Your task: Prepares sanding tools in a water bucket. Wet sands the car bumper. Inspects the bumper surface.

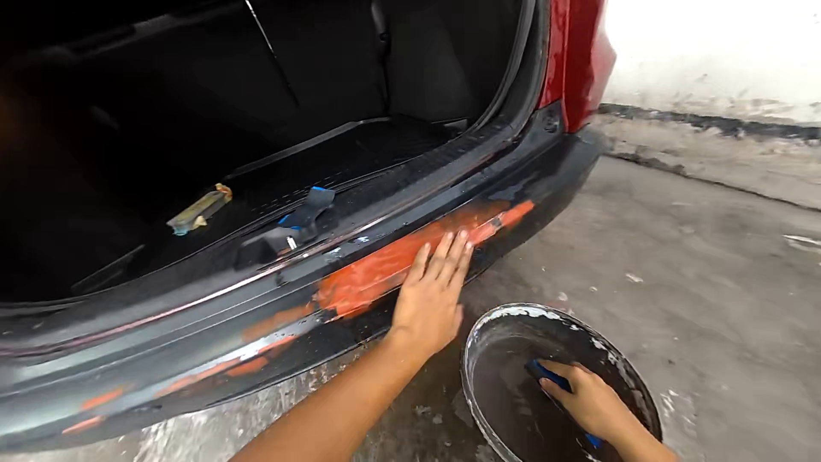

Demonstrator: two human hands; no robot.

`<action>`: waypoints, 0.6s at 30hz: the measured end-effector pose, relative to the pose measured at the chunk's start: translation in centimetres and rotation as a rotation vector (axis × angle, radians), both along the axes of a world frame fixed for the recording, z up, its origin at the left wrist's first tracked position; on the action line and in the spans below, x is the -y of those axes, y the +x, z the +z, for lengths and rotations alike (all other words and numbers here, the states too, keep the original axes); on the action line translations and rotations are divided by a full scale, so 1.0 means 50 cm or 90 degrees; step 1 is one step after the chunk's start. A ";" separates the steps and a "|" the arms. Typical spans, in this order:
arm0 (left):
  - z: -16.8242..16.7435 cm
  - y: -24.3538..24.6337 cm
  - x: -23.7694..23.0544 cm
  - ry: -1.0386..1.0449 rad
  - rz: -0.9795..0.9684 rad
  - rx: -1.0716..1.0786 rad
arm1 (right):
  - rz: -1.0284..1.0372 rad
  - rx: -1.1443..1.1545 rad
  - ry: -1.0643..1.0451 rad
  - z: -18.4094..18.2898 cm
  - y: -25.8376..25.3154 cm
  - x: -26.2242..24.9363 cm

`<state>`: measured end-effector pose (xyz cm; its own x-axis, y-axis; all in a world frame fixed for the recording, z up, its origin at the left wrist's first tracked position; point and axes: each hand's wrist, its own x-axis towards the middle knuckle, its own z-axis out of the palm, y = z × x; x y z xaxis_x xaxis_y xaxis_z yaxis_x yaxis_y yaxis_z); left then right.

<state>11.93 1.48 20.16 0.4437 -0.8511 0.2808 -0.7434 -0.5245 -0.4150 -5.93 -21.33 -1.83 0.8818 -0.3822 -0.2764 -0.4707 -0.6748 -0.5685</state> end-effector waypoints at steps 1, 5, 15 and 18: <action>-0.007 -0.006 -0.048 0.012 0.010 0.013 | -0.001 -0.005 0.006 -0.005 -0.001 -0.001; -0.014 -0.046 -0.206 0.028 0.074 0.001 | 0.000 -0.033 0.006 -0.008 0.010 -0.010; 0.015 -0.156 -0.236 0.002 0.274 -0.220 | 0.060 -0.076 0.017 -0.002 0.015 -0.027; 0.038 -0.163 -0.185 -0.013 0.268 -0.330 | 0.071 -0.113 0.017 0.016 0.008 -0.048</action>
<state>3.79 10.74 22.05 0.8192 -0.5719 -0.0433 -0.5735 -0.8179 -0.0461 -5.52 -18.95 -1.05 0.8546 -0.2753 -0.4402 -0.4883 -0.7147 -0.5009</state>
